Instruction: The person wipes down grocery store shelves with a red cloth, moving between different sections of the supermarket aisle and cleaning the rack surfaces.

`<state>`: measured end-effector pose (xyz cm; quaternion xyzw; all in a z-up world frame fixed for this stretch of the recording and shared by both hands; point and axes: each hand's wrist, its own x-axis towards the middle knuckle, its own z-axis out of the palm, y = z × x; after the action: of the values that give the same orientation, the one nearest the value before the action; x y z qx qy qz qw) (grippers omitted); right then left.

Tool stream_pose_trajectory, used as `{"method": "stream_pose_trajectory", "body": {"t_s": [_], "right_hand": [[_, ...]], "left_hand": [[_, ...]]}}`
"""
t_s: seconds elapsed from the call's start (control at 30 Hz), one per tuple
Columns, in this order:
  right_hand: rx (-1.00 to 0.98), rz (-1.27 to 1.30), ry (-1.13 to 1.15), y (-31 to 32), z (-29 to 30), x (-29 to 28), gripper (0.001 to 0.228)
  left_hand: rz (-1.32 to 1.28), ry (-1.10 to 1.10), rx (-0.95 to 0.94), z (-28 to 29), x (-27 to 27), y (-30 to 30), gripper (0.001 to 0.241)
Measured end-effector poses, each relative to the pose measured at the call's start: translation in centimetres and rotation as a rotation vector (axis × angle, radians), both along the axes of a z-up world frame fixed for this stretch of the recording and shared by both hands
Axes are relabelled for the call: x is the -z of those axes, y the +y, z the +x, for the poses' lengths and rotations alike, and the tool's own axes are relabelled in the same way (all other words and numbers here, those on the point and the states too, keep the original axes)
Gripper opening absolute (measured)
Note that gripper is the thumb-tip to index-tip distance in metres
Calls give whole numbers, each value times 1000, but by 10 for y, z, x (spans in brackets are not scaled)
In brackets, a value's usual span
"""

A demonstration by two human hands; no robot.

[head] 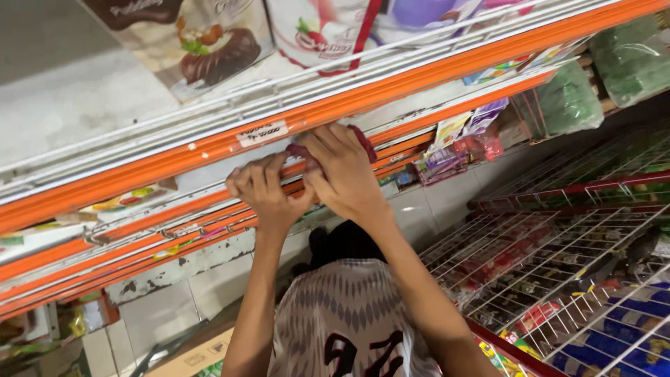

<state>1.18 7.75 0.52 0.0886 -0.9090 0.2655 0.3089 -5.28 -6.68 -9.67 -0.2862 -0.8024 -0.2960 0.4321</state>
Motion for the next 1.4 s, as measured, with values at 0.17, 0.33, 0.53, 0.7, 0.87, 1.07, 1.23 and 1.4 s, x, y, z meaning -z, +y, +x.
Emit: {"method": "stream_pose_trajectory", "body": {"t_s": [0.17,0.33,0.53,0.7,0.87,1.07,1.23,1.4], "right_hand": [[-8,9,176,55,20,32,48],[374,20,329,98,43,71,42],[528,-269,507,62,17,106,29],[220,-212,361,16,22,122,31],[518,-210,553,86,13,127,26],[844,-614,496,152,21,116,14],[592,-814,440,43,7,126,17],[492,-751,370,38,8,124,18]], "left_hand": [[-149,-20,-9,8,-5,-10,43],[-120,-85,20,19,-15,0,48],[-107,-128,24,27,-21,5,52],[-93,-83,12,21,-14,11,51],[-90,-78,1,20,-7,13,47],[-44,-59,-12,12,11,21,40],[54,130,-85,-13,29,39,33],[66,164,-92,-12,38,36,32]]}}
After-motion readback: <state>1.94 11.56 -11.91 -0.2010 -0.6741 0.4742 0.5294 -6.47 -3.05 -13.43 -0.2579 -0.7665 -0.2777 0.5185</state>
